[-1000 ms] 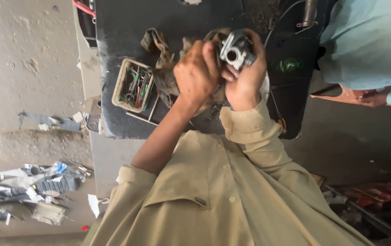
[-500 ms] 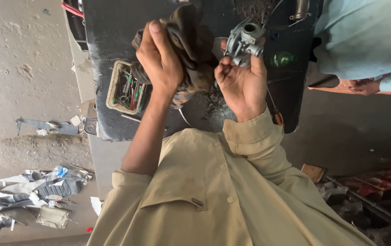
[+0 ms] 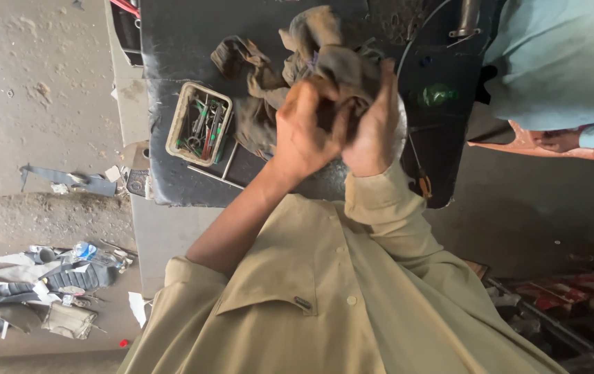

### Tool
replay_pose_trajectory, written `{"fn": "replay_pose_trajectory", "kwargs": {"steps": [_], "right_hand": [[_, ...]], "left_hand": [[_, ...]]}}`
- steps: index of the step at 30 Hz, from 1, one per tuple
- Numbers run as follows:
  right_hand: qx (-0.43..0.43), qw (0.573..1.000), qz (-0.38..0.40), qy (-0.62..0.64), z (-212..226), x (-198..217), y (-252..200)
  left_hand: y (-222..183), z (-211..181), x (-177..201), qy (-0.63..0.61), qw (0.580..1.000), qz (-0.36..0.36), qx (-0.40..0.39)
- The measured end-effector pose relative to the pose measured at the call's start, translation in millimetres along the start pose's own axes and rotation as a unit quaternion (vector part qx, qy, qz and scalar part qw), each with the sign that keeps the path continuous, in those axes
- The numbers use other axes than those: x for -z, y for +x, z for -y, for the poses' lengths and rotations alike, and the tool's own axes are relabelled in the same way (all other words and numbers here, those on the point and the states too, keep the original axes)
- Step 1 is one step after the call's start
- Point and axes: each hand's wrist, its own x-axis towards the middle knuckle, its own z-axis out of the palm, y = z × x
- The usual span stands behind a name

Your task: Cleaning and inspecting small internal components of a motorcycle carburetor.

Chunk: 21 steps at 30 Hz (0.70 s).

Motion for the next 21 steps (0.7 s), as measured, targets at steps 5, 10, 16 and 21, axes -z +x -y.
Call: {"fn": "replay_pose_trajectory", "kwargs": {"steps": [5, 10, 16, 21], "right_hand": [[0.105, 0.961, -0.206, -0.150, -22, -13, 9], [0.145, 0.948, -0.174, -0.222, -26, -17, 15], [0.128, 0.971, -0.127, -0.159, -37, -21, 30], [0.112, 0.947, -0.167, -0.251, -54, -2, 43]], "left_hand": [[-13, 5, -13, -0.018, 0.991, -0.066, 0.117], [-12, 20, -4, -0.048, 0.990, -0.088, 0.101], [-10, 34, 1, -0.056, 0.988, -0.124, 0.070], [-16, 46, -1, -0.035, 0.987, -0.151, 0.041]]}}
